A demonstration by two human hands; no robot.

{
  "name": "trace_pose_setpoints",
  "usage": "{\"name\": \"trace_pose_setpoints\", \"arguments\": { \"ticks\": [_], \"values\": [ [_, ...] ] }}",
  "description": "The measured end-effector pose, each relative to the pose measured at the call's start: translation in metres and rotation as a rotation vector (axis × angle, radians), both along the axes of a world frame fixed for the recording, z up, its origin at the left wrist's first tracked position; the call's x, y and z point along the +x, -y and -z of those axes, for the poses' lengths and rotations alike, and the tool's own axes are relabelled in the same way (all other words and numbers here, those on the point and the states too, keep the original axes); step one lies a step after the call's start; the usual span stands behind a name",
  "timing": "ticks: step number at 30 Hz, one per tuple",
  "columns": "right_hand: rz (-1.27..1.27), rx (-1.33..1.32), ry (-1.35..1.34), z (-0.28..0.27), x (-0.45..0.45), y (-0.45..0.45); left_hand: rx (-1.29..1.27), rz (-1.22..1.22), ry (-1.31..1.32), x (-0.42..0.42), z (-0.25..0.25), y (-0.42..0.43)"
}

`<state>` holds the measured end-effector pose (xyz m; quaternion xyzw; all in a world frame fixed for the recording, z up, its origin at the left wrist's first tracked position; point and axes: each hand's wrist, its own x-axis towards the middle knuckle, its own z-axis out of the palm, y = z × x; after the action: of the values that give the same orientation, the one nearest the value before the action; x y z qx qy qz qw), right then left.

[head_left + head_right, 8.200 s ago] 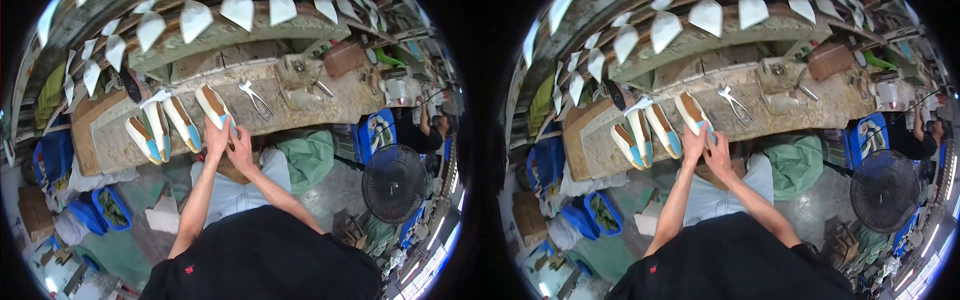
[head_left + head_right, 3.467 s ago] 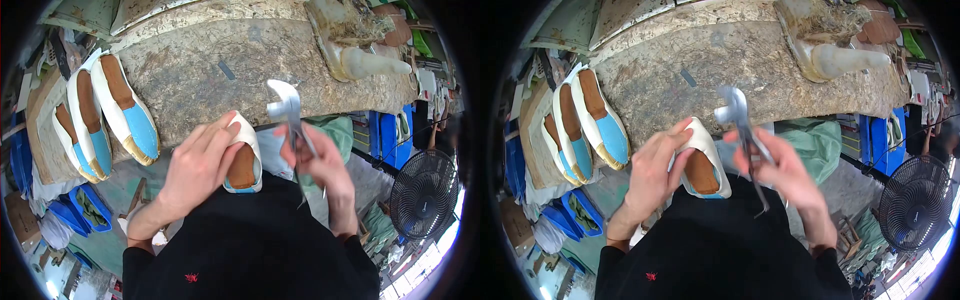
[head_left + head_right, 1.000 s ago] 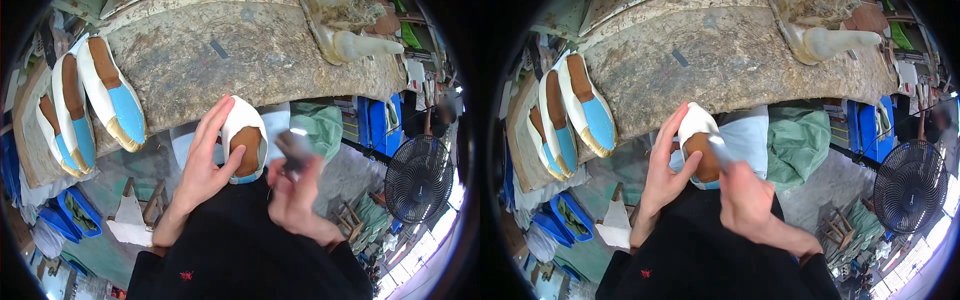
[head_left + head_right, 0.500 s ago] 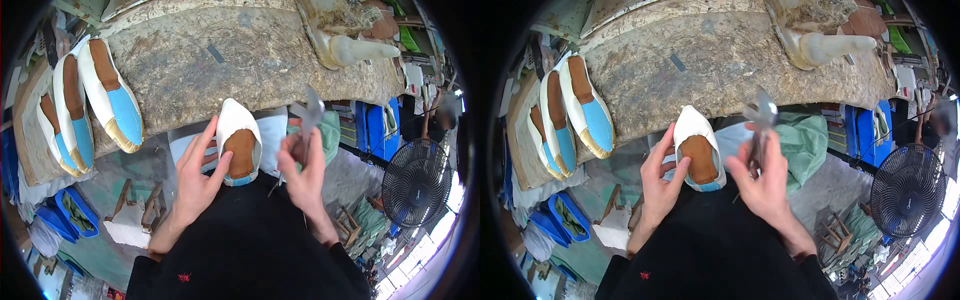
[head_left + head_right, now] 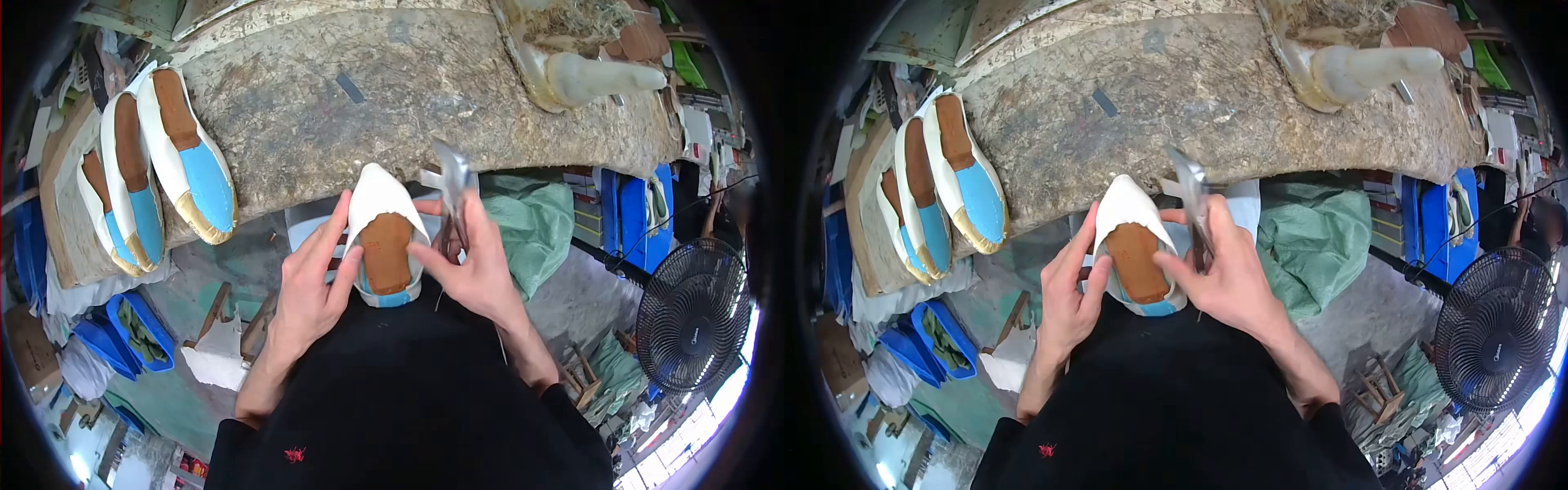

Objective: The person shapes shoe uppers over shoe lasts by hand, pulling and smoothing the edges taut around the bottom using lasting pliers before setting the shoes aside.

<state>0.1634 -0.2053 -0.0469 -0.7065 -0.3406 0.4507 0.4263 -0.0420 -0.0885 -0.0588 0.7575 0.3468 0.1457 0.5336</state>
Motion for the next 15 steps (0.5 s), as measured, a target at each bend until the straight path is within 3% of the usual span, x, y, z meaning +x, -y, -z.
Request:
{"name": "trace_pose_setpoints", "arguments": {
  "ticks": [3, 4, 9, 11, 13, 15],
  "values": [
    [-0.091, -0.113, -0.046, 0.008, -0.005, 0.011, -0.031, 0.031, -0.077, -0.001, -0.003, -0.004],
    [-0.098, -0.145, -0.092, 0.012, -0.003, 0.015, -0.153, 0.034, -0.08, -0.005, -0.001, -0.007],
    [0.008, -0.132, -0.051, 0.022, -0.018, 0.039, -0.152, 0.158, -0.183, -0.011, 0.02, 0.038],
    [0.013, -0.079, -0.063, 0.027, -0.022, 0.047, -0.211, 0.078, -0.157, -0.015, 0.027, 0.046],
    [-0.008, -0.121, -0.104, 0.027, -0.015, 0.053, -0.114, 0.112, -0.099, -0.029, 0.039, 0.048],
    [0.022, -0.057, -0.319, 0.027, -0.008, 0.048, -0.011, 0.142, -0.058, -0.031, 0.038, 0.043]
  ]
}}
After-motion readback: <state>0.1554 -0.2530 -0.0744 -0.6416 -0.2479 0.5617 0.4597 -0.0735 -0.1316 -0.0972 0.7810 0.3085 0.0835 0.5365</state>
